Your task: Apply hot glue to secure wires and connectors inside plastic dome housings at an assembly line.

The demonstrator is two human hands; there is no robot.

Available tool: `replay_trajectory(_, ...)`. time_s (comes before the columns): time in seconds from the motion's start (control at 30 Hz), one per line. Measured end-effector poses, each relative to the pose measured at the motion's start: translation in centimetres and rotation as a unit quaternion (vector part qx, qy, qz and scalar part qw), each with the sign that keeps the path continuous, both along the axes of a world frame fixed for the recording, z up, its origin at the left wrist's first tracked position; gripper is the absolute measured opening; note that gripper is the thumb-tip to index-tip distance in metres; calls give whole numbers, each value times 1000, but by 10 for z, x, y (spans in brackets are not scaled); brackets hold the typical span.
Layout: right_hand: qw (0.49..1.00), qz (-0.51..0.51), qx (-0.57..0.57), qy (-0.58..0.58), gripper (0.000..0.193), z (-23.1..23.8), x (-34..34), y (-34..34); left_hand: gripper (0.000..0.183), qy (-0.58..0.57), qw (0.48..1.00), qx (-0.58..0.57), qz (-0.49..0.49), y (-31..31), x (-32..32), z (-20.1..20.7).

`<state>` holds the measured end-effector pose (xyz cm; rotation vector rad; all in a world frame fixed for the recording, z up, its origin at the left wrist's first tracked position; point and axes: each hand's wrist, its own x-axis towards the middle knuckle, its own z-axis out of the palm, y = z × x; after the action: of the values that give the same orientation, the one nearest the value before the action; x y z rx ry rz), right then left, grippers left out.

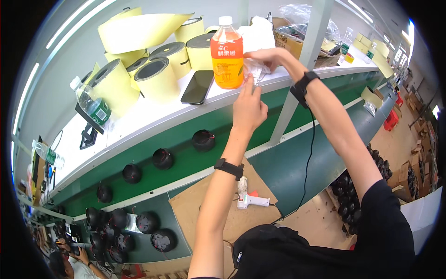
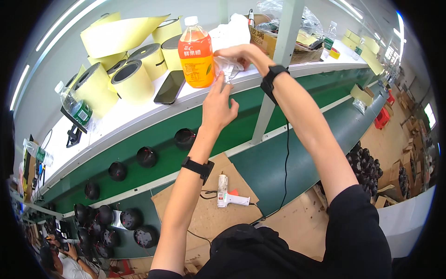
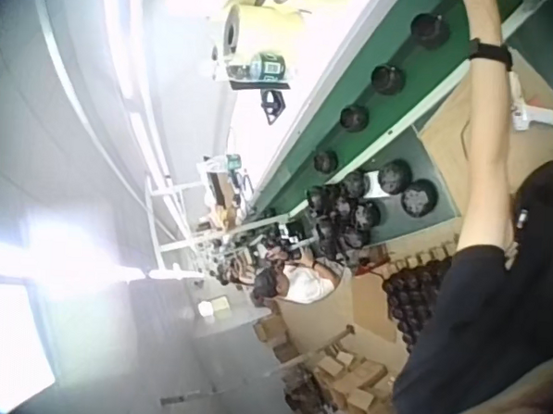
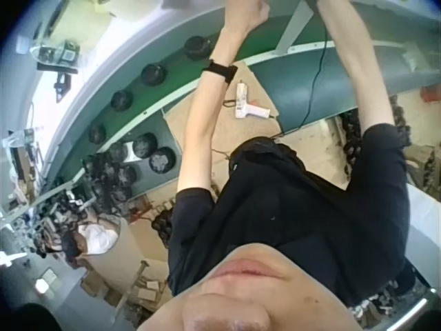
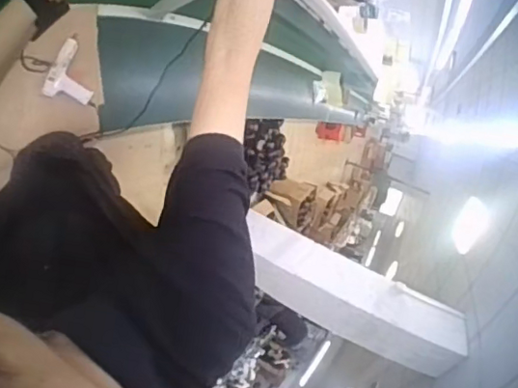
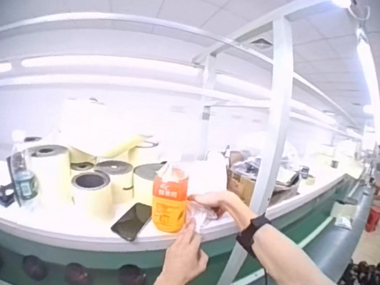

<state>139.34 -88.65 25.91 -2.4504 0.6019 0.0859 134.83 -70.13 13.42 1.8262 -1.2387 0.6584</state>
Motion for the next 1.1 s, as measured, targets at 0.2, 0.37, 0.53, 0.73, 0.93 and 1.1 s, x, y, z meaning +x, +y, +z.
replay_trajectory(0.2,988,-21,0,-153,52,-18,-43,0,37,51,992,-76,-90,10,5,8)
replay_trajectory(0.37,908,-61,134,-392,39,-35,-81,-12,34,402,913,-65,-29,5,-24,7)
replay_trajectory(0.53,839,9,284,-464,29,-76,-144,-4,72,751,555,-154,-323,-24,-20,26)
replay_trajectory(0.73,911,-40,161,-378,38,-86,-214,-11,65,709,577,-251,-318,-78,-18,21)
replay_trajectory(0.93,940,-25,294,-173,67,-73,-215,-10,49,649,664,-240,-283,-96,-42,12)
replay_trajectory(1.1,847,35,440,-296,67,-98,-204,-12,49,489,836,-165,-186,-90,-42,37)
